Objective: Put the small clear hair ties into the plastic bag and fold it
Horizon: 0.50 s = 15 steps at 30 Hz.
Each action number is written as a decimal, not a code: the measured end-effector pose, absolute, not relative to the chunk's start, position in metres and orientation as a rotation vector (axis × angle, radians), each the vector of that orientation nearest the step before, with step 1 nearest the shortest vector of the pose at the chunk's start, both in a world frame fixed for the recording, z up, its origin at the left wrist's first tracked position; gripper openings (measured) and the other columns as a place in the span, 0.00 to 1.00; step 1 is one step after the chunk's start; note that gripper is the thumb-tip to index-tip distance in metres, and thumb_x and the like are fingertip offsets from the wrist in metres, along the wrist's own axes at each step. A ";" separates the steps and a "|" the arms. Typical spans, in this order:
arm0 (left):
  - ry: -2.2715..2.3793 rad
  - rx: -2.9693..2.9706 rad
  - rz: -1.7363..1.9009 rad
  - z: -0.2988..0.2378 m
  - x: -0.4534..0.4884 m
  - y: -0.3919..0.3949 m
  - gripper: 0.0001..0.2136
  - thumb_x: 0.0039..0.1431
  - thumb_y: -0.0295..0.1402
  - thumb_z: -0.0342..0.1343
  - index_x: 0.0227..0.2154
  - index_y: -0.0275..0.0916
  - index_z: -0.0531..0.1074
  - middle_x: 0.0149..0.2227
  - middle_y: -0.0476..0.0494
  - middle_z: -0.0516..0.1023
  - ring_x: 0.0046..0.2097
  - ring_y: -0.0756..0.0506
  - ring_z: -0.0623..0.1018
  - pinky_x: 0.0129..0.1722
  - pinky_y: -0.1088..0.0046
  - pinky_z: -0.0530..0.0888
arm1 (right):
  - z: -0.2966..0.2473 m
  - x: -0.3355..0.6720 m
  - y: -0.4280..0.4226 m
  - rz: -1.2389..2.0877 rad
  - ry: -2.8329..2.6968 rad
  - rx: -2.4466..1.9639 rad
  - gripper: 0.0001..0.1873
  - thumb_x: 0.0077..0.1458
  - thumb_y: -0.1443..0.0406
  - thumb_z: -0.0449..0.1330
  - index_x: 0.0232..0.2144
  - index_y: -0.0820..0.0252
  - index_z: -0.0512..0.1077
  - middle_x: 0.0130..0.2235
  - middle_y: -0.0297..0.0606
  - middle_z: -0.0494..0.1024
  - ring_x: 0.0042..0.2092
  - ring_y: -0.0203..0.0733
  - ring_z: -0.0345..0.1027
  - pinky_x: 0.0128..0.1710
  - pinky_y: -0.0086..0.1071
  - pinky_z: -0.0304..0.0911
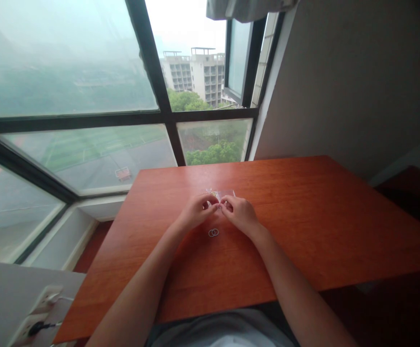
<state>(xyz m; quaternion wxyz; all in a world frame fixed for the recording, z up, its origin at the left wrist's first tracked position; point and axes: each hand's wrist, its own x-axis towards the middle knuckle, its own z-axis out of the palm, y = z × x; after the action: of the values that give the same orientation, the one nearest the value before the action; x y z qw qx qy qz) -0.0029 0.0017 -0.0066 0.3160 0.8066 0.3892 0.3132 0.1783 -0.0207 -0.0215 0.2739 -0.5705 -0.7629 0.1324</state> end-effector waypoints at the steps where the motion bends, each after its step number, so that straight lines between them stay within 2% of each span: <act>1: 1.013 2.126 0.814 -0.006 -0.003 0.001 0.10 0.58 0.37 0.53 0.33 0.35 0.75 0.31 0.45 0.76 0.29 0.52 0.69 0.28 0.78 0.66 | -0.022 0.178 -0.021 0.348 -2.044 -1.531 0.09 0.57 0.60 0.55 0.37 0.55 0.73 0.29 0.33 0.76 0.31 0.37 0.68 0.31 0.27 0.54; 10: 1.066 2.137 0.847 -0.013 -0.002 0.005 0.06 0.55 0.32 0.54 0.30 0.35 0.74 0.26 0.48 0.75 0.27 0.53 0.69 0.27 0.78 0.65 | -0.021 0.177 -0.022 0.333 -2.032 -1.513 0.09 0.57 0.61 0.55 0.37 0.55 0.73 0.29 0.33 0.76 0.31 0.37 0.69 0.31 0.27 0.54; 15: 1.195 2.171 0.904 -0.022 -0.007 0.010 0.06 0.55 0.31 0.53 0.29 0.36 0.74 0.27 0.47 0.76 0.26 0.52 0.69 0.27 0.78 0.66 | -0.022 0.178 -0.020 0.399 -2.107 -1.533 0.07 0.56 0.63 0.56 0.36 0.54 0.73 0.30 0.33 0.77 0.32 0.37 0.69 0.32 0.27 0.55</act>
<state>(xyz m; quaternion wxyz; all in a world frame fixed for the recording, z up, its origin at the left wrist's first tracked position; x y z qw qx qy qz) -0.0072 0.0100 -0.0219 0.2492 0.7969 0.4389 0.3319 0.1784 -0.0204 -0.0217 0.2499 -0.5631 -0.7740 0.1466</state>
